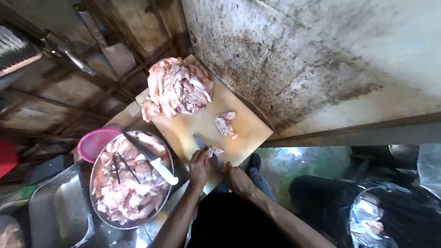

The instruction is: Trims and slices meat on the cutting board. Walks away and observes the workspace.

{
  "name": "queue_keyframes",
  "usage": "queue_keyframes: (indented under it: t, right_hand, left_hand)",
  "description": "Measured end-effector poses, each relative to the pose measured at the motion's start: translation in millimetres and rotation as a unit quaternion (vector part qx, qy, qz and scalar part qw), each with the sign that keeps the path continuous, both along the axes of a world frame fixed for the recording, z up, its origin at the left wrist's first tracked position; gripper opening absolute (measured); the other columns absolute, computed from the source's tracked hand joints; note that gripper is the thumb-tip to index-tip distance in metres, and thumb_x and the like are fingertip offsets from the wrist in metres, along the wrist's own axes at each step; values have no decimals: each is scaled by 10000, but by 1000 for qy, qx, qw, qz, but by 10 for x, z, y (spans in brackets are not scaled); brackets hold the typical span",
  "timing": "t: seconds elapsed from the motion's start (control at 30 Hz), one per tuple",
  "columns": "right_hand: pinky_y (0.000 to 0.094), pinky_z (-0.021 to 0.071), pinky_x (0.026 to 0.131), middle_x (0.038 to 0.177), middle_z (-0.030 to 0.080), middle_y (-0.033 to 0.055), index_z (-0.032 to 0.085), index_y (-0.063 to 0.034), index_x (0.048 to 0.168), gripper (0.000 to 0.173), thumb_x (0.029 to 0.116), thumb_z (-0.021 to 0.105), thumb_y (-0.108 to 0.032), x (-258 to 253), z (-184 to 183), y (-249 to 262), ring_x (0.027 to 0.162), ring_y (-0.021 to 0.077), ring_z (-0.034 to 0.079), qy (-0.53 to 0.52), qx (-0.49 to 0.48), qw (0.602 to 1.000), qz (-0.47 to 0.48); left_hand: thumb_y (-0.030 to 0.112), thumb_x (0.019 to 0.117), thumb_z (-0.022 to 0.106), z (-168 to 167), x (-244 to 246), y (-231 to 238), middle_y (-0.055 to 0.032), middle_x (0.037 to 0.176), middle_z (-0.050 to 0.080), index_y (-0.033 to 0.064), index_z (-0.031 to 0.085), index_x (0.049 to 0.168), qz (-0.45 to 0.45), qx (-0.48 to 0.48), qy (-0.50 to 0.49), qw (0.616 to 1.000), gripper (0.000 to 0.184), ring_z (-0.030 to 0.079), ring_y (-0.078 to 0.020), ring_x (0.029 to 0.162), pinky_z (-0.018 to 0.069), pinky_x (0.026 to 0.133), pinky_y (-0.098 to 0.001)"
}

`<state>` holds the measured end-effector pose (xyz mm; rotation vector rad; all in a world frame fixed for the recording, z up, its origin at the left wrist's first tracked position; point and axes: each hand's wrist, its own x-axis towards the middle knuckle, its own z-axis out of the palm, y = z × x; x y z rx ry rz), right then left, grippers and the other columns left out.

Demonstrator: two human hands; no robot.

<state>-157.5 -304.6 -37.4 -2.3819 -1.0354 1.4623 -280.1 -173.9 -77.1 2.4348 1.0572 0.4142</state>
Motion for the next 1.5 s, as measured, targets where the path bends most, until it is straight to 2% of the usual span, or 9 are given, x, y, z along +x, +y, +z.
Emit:
queue_keyframes:
  t: [0.13,0.33,0.63,0.8,0.9,1.0,1.23,1.4,1.5]
  right_hand:
    - [575,578,849,1078,701,200,512,-79,1352,477,1085,398,-457,14,-8,103,1009,398,713,-29,4,999,22]
    - [587,578,854,1181,680,202,472,-106,1433,424,1066,487,-316,23,20,-48,1034,410,704,-63,5,997,50]
    - [602,576,843,1092,708,196,470,-137,1422,442,1036,540,-341,54,93,-83,998,404,717,-29,-17,998,52]
    - [531,580,865,1036,708,164,562,-76,1337,427,1014,596,-354,181,7,-182,952,313,715,39,90,995,5]
    - [440,613,739,921,692,85,575,-72,1285,393,1008,597,-351,300,-77,-317,785,203,705,57,179,976,-106]
    - [428,605,667,867,676,64,555,-96,1309,378,1028,562,-349,398,-8,-370,709,193,685,12,189,975,-115]
    - [511,598,833,1058,723,147,477,-143,1474,455,1043,520,-282,223,216,-346,922,313,733,-64,113,991,21]
    - [537,599,843,1198,697,154,480,-158,1459,429,1066,472,-332,96,114,-455,978,338,730,-60,69,992,90]
    - [551,590,849,1159,710,138,484,-188,1446,426,1062,478,-373,153,150,-555,985,336,727,-63,43,993,91]
  left_hand:
    - [180,913,740,-49,-102,0,-86,1053,711,62,746,1017,-5,-30,-15,999,157,715,-162,937,623,856,-326]
    - [177,894,765,-106,-35,-127,-140,1159,683,114,758,1179,-10,4,-70,997,292,721,-200,951,636,830,-352]
    - [169,880,713,-174,51,-65,-120,1085,722,76,755,1068,74,94,-52,991,214,731,-234,958,634,805,-381]
    - [123,869,716,-23,50,37,-114,1091,707,85,753,1032,140,-11,22,990,171,714,-259,958,618,827,-431]
    - [147,923,662,31,-55,137,-99,1130,703,112,766,1079,142,-95,59,984,190,698,-244,1029,595,906,-424]
    - [119,926,649,-30,-189,131,-89,1077,711,107,771,1038,120,-86,8,989,167,701,-221,1003,604,897,-399]
    - [259,909,736,-100,-114,-71,-57,1094,729,137,788,968,91,-46,-27,994,145,704,-191,1028,606,901,-372]
    - [181,873,748,-131,-161,-162,-65,1072,723,124,789,968,100,-41,-41,993,119,697,-197,1017,598,907,-354]
    - [192,899,724,-134,-187,-173,-74,1088,727,115,786,986,100,-44,-37,993,132,702,-201,1021,594,919,-369]
